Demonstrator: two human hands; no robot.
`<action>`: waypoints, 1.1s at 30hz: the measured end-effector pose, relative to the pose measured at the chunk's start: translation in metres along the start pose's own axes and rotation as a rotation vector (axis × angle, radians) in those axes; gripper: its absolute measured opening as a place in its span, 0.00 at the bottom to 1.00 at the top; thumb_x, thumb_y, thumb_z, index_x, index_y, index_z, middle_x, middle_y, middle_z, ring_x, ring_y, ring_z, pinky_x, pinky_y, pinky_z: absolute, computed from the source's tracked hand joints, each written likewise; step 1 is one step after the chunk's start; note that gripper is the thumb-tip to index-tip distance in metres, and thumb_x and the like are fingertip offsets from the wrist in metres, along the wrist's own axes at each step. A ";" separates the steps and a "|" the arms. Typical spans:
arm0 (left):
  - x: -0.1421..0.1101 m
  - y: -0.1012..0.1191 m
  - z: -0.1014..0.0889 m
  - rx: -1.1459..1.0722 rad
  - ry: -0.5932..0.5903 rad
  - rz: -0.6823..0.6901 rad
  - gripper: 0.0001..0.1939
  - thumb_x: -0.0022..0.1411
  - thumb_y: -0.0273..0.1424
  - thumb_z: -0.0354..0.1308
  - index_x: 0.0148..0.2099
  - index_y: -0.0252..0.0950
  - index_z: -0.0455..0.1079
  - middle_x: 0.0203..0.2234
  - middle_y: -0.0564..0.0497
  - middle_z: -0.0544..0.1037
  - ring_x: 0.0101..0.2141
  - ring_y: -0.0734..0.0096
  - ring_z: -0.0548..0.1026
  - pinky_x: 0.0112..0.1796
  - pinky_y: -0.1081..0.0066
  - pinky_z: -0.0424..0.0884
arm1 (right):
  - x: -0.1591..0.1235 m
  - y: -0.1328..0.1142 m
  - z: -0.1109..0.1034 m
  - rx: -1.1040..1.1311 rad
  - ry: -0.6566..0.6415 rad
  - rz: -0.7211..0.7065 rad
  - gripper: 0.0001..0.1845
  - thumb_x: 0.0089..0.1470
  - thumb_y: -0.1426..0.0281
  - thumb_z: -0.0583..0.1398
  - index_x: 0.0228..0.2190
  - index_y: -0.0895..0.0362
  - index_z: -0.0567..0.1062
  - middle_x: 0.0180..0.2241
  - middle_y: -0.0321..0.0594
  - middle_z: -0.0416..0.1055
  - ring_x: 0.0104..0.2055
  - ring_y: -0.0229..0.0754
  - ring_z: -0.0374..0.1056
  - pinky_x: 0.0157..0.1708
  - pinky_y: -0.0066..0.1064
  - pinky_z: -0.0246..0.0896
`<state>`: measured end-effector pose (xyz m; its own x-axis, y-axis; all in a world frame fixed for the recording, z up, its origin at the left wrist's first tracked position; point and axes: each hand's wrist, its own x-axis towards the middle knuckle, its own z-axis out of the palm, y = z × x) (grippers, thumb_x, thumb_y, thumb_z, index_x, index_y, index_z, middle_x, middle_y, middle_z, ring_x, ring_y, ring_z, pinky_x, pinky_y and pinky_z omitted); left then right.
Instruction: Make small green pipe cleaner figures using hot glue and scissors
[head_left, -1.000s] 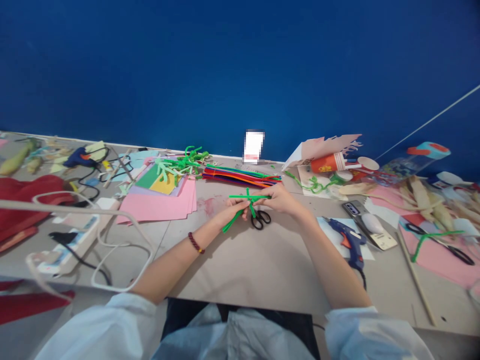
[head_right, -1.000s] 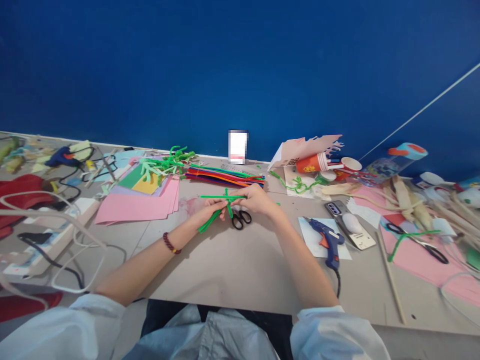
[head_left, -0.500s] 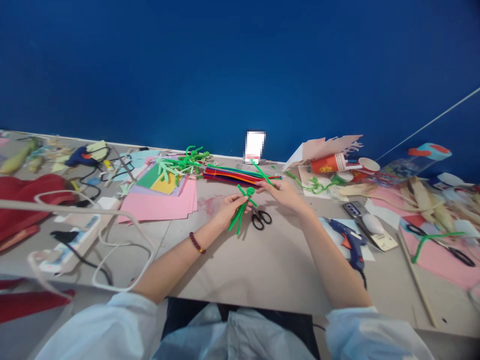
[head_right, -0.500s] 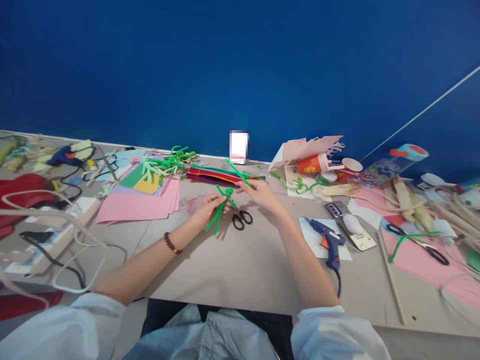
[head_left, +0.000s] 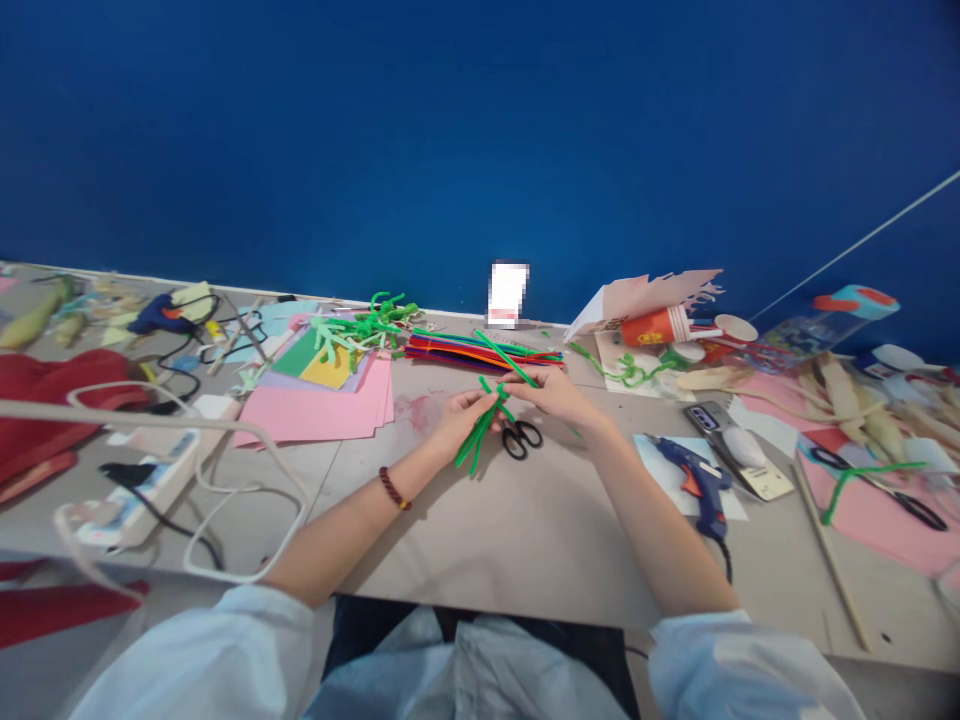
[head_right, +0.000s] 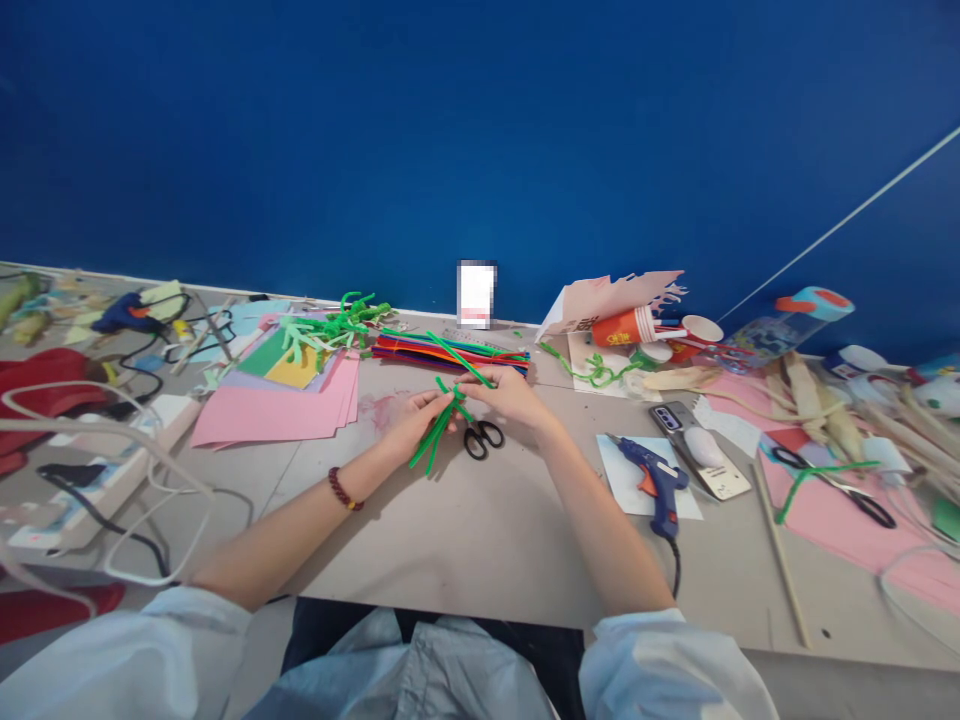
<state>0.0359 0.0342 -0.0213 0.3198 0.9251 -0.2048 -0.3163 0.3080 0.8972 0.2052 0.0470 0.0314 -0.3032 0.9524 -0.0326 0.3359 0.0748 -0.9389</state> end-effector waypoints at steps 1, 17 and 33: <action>0.000 0.000 0.000 0.018 0.002 0.013 0.14 0.48 0.38 0.64 0.29 0.31 0.70 0.19 0.51 0.75 0.18 0.78 0.70 0.22 0.76 0.66 | 0.001 0.001 0.001 0.002 0.003 -0.006 0.17 0.46 0.61 0.62 0.35 0.59 0.78 0.34 0.41 0.75 0.34 0.39 0.68 0.34 0.29 0.60; 0.004 0.001 -0.002 -0.079 -0.009 -0.034 0.11 0.46 0.35 0.62 0.28 0.33 0.68 0.15 0.57 0.66 0.16 0.79 0.63 0.19 0.75 0.59 | 0.005 0.009 0.012 -0.041 0.066 -0.110 0.13 0.47 0.65 0.62 0.34 0.58 0.79 0.36 0.40 0.77 0.39 0.45 0.72 0.41 0.32 0.62; 0.007 0.000 -0.001 -0.171 -0.032 -0.167 0.04 0.47 0.29 0.55 0.24 0.34 0.64 0.13 0.57 0.60 0.16 0.79 0.60 0.17 0.75 0.58 | 0.002 0.006 0.019 -0.027 0.079 -0.083 0.12 0.47 0.65 0.61 0.34 0.58 0.79 0.35 0.40 0.77 0.39 0.45 0.72 0.40 0.32 0.62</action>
<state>0.0370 0.0409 -0.0236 0.4075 0.8515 -0.3299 -0.4028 0.4918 0.7719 0.1895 0.0436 0.0190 -0.2599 0.9629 0.0727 0.3367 0.1609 -0.9277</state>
